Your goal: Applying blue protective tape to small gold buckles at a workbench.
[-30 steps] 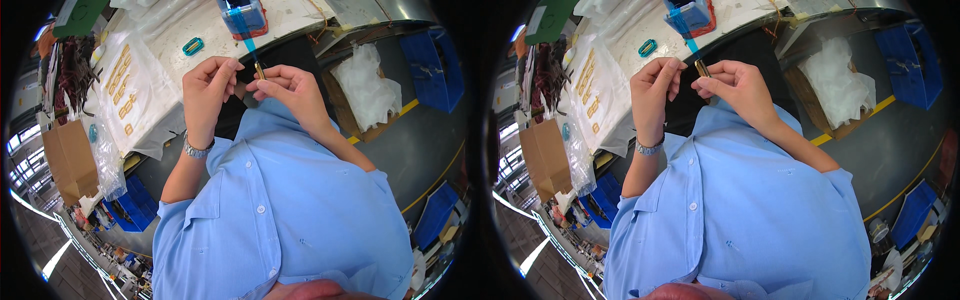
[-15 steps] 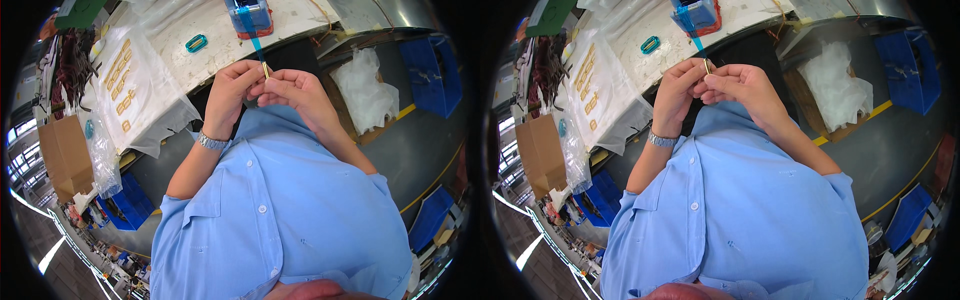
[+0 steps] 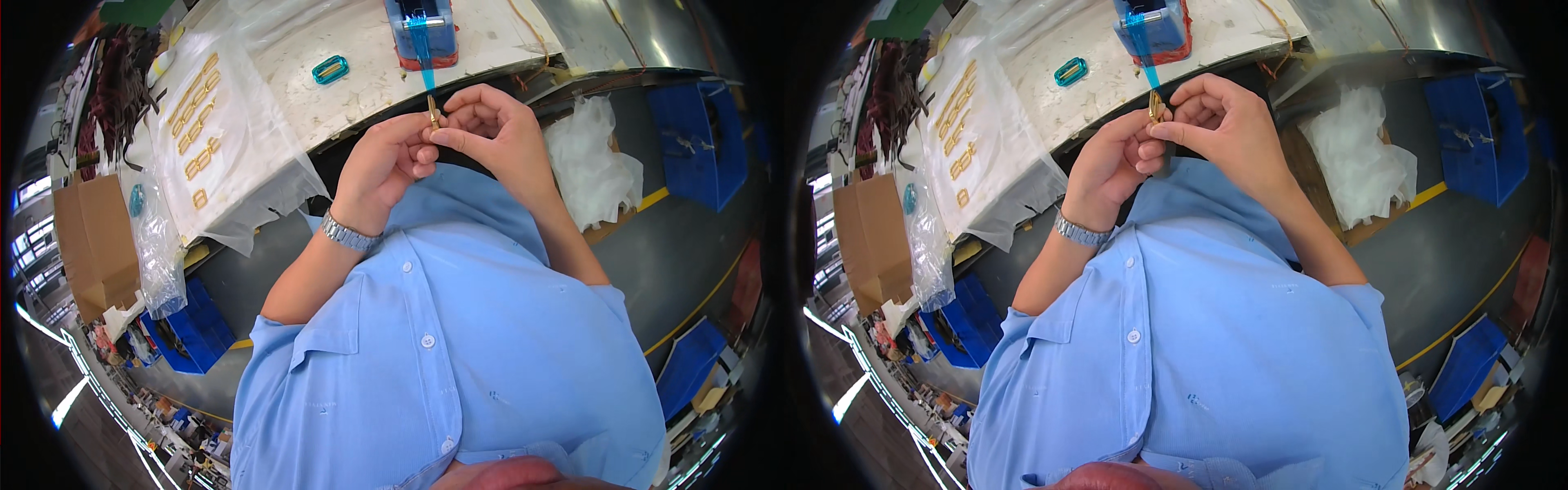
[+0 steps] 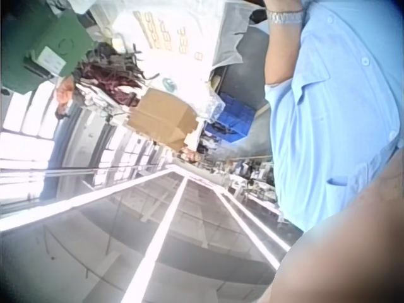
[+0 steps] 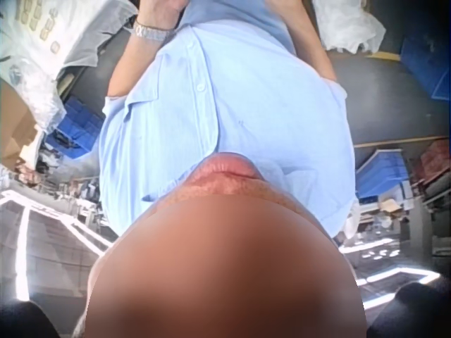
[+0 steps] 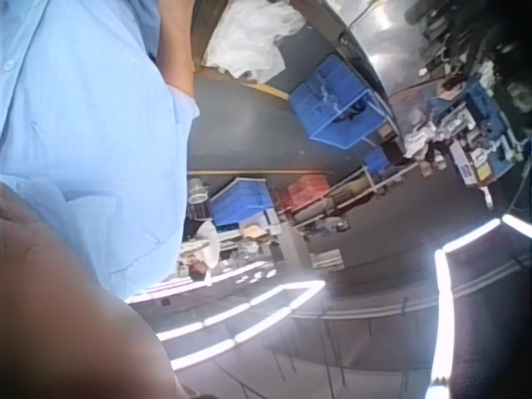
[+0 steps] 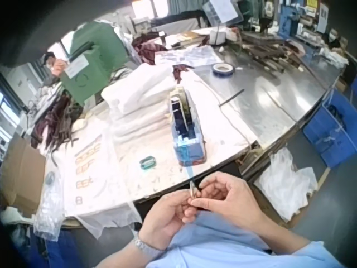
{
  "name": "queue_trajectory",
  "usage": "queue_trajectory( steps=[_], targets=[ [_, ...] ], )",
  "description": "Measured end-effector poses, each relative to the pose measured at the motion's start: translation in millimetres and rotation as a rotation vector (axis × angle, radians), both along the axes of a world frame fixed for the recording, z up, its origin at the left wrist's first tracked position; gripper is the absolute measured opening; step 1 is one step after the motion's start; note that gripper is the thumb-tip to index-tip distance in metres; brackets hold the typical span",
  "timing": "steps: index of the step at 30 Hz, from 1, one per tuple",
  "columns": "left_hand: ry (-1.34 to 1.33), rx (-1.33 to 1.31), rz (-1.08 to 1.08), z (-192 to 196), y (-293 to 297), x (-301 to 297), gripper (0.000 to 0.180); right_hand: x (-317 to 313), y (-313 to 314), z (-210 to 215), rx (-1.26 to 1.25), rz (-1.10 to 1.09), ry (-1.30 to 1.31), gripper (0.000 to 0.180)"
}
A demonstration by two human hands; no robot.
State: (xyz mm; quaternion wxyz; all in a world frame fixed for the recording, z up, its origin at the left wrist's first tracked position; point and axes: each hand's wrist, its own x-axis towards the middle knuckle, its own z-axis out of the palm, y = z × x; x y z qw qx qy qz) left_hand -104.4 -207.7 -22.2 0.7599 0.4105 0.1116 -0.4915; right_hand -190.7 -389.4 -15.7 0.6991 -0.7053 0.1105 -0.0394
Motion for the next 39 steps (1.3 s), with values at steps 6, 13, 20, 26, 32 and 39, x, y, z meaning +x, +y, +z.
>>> queue_trajectory(
  steps=[6,13,20,26,32,39],
  targets=[
    [0.161,0.007,0.0,1,5,13,0.015,9,-4,-15,0.143,0.044,-0.032,0.056],
    [0.336,0.047,0.075,6,-2,13,0.01,15,-3,-14,0.277,0.129,-0.056,0.056],
    [0.479,-0.109,0.094,0,-2,18,0.015,20,2,-17,0.355,0.14,-0.056,0.046],
    [0.136,0.026,0.004,12,-5,4,0.013,15,8,-17,0.342,0.045,-0.084,0.041],
    [-0.945,0.394,0.12,18,2,-28,0.013,10,20,-10,0.451,-0.05,-0.074,0.038],
    [-1.683,0.536,0.177,14,-2,-17,0.012,11,25,-2,0.523,-0.044,-0.047,0.036]
  ],
)
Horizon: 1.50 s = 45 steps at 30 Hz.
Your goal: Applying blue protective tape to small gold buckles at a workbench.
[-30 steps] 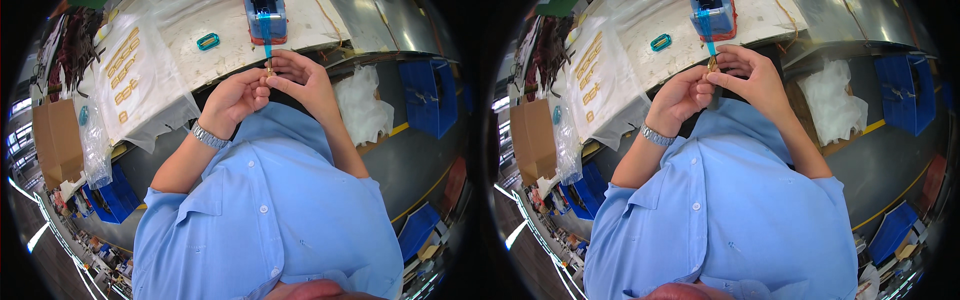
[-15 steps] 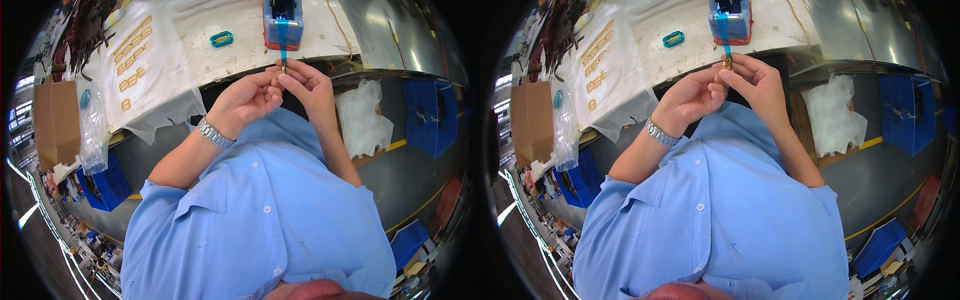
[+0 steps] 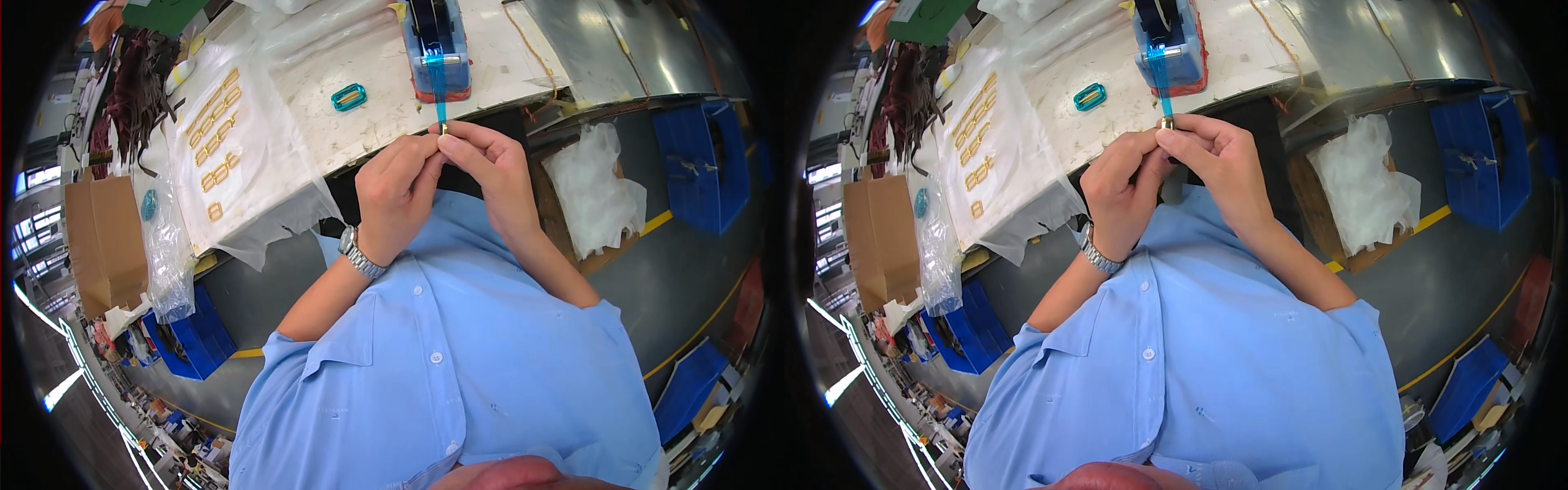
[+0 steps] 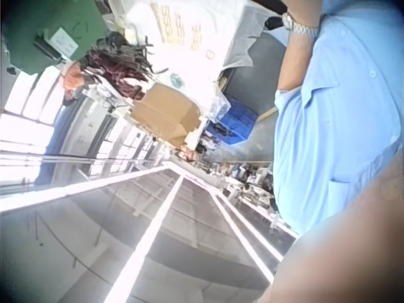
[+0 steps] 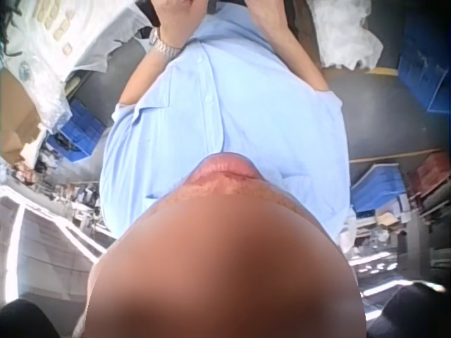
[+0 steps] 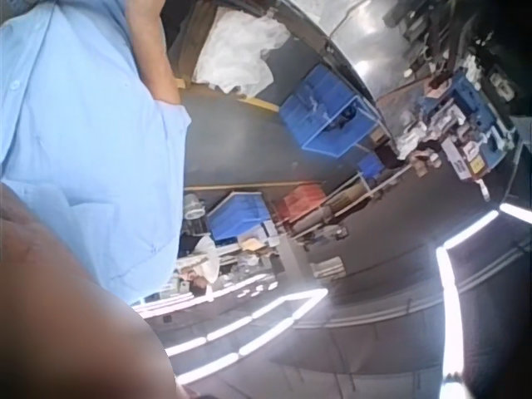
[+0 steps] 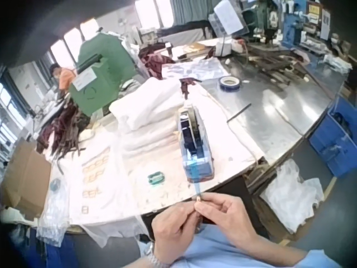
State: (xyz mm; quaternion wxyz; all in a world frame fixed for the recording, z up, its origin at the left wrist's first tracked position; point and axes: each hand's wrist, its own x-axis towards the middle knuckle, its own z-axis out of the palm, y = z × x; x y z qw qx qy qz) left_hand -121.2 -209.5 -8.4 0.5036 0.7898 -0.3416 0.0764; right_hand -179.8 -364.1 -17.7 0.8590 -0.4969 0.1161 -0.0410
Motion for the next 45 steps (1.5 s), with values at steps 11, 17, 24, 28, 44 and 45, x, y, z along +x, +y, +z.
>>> queue_trajectory(
  steps=[11,17,24,28,44,45],
  targets=[
    [0.368,0.03,-0.034,28,-7,23,0.01,-1,8,-1,-0.108,-0.022,-0.056,0.033],
    [0.63,0.087,-0.123,40,-9,42,0.021,0,8,-6,-0.071,-0.018,-0.067,0.031],
    [0.756,0.159,-0.2,47,-9,69,0.025,6,-11,-11,-0.242,0.095,-0.039,0.04],
    [0.915,0.07,-0.256,52,-9,78,0.024,21,-21,-5,-0.473,-0.004,-0.195,0.061],
    [0.566,0.206,-0.046,62,-14,67,0.021,35,-29,3,-0.479,0.0,-0.212,0.051],
    [0.565,0.206,-0.048,60,-13,59,0.021,34,-28,5,-0.449,0.003,-0.212,0.05]
  ],
)
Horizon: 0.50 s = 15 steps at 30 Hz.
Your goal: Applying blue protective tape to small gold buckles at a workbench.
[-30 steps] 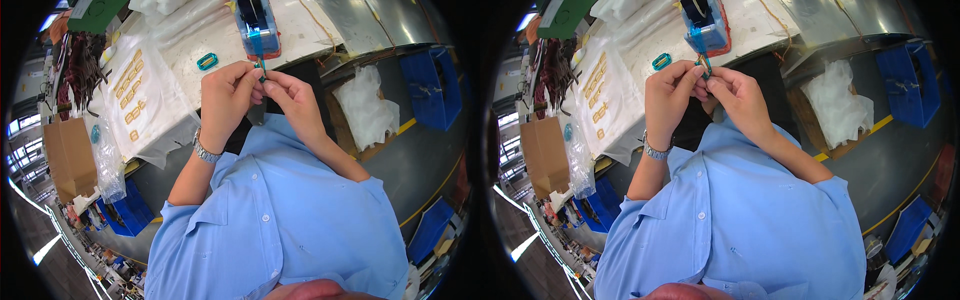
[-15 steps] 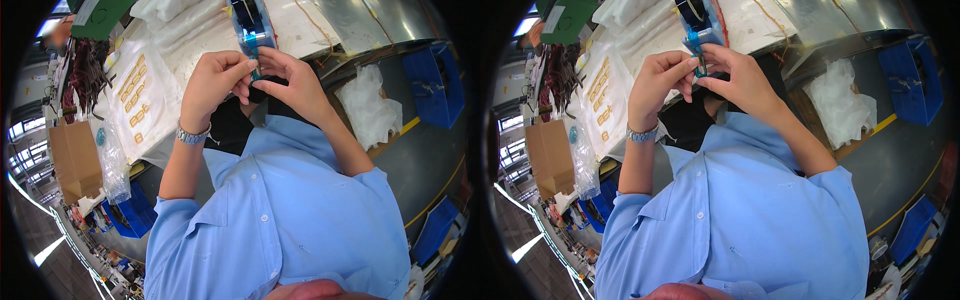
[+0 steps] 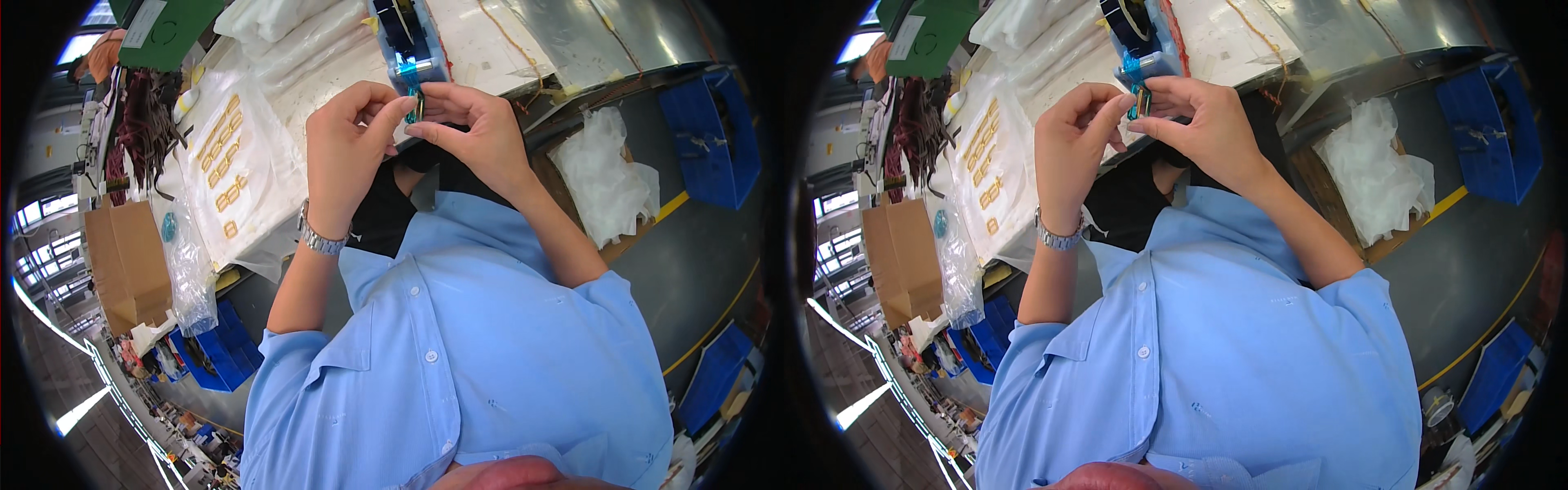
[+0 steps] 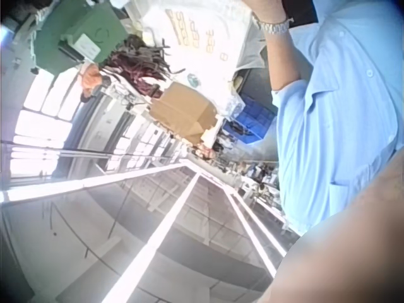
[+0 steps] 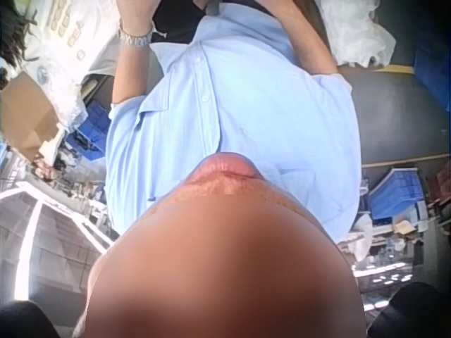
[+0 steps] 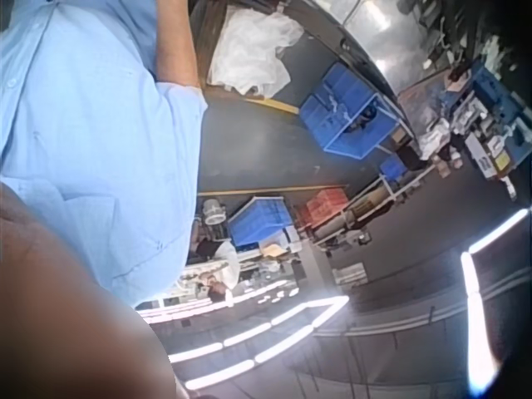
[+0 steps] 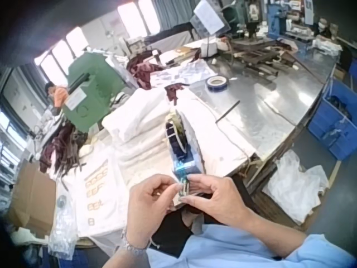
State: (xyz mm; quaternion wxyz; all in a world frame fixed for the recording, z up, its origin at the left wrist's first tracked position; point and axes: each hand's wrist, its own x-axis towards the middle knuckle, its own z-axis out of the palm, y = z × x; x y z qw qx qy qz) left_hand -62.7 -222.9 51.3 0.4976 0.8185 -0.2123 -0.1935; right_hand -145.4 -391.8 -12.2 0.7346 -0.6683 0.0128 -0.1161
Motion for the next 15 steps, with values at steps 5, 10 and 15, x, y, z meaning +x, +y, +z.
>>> queue_trajectory(
  steps=[5,10,15],
  targets=[
    [-0.567,-0.083,0.01,-24,12,-22,0.028,3,3,2,0.157,0.021,0.004,0.046],
    [-0.784,-0.091,-0.053,-32,7,-24,0.041,4,9,2,0.235,-0.022,0.037,0.038],
    [-0.898,-0.109,-0.061,-41,6,-11,0.04,6,16,6,0.242,-0.056,0.044,0.035]
  ],
)
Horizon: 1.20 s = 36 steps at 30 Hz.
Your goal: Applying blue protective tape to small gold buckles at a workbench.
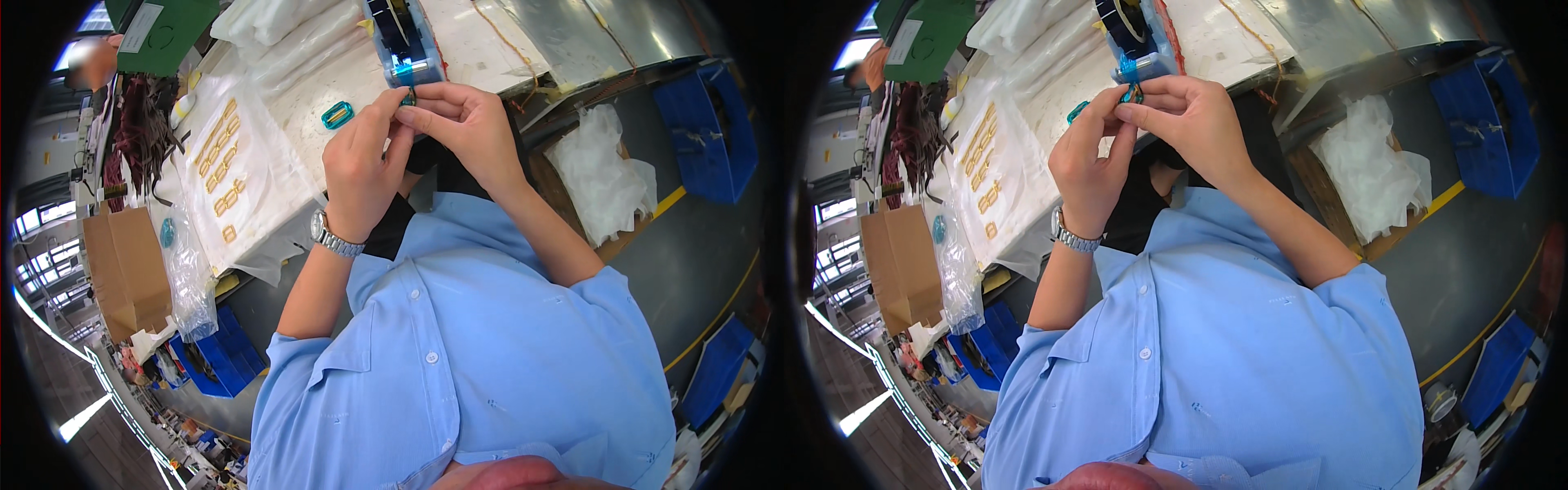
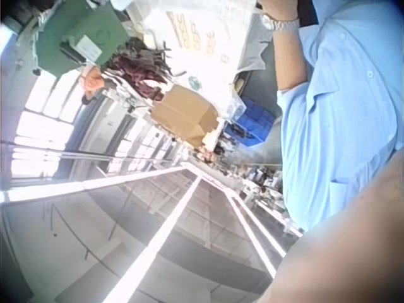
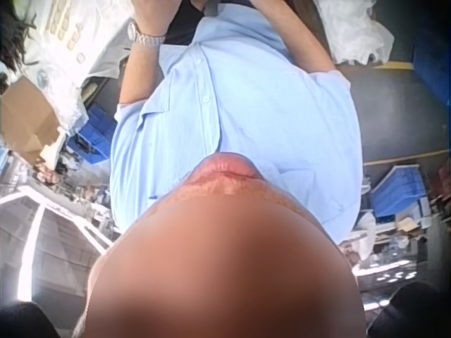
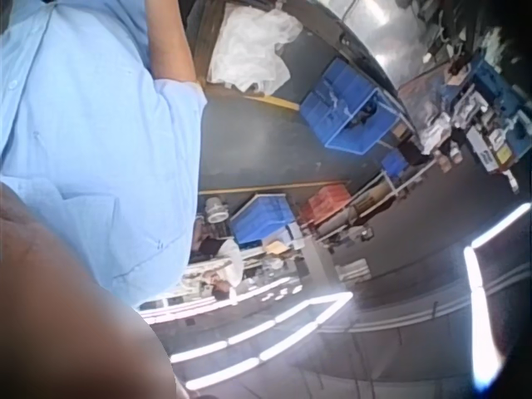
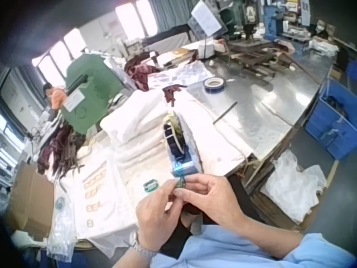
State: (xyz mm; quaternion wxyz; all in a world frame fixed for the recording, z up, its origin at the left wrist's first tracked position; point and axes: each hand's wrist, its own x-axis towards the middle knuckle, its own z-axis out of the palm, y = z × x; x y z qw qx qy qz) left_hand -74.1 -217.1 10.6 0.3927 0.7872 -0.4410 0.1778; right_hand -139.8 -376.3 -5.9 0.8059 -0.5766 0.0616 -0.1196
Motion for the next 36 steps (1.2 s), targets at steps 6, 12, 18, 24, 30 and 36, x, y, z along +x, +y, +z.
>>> queue_trajectory(
  steps=[6,12,18,24,30,36],
  targets=[
    [0.069,0.037,-0.002,13,-5,2,0.034,3,-2,-4,-0.004,-0.026,0.024,0.037],
    [0.215,0.055,0.0,27,-5,3,0.031,1,4,3,0.014,-0.05,-0.005,0.035],
    [0.313,0.098,-0.039,12,-6,1,0.029,-5,3,-24,0.085,-0.036,0.052,0.035],
    [0.631,-0.072,-0.033,6,6,-37,0.031,-39,1,-10,-0.087,0.037,0.077,0.046],
    [1.055,-0.327,-0.149,-1,31,-47,0.029,-46,-7,-2,-0.145,0.275,0.035,0.043],
    [1.012,-0.282,-0.111,-4,50,-48,0.029,-38,-4,5,-0.622,0.306,-0.046,0.044]
  ],
)
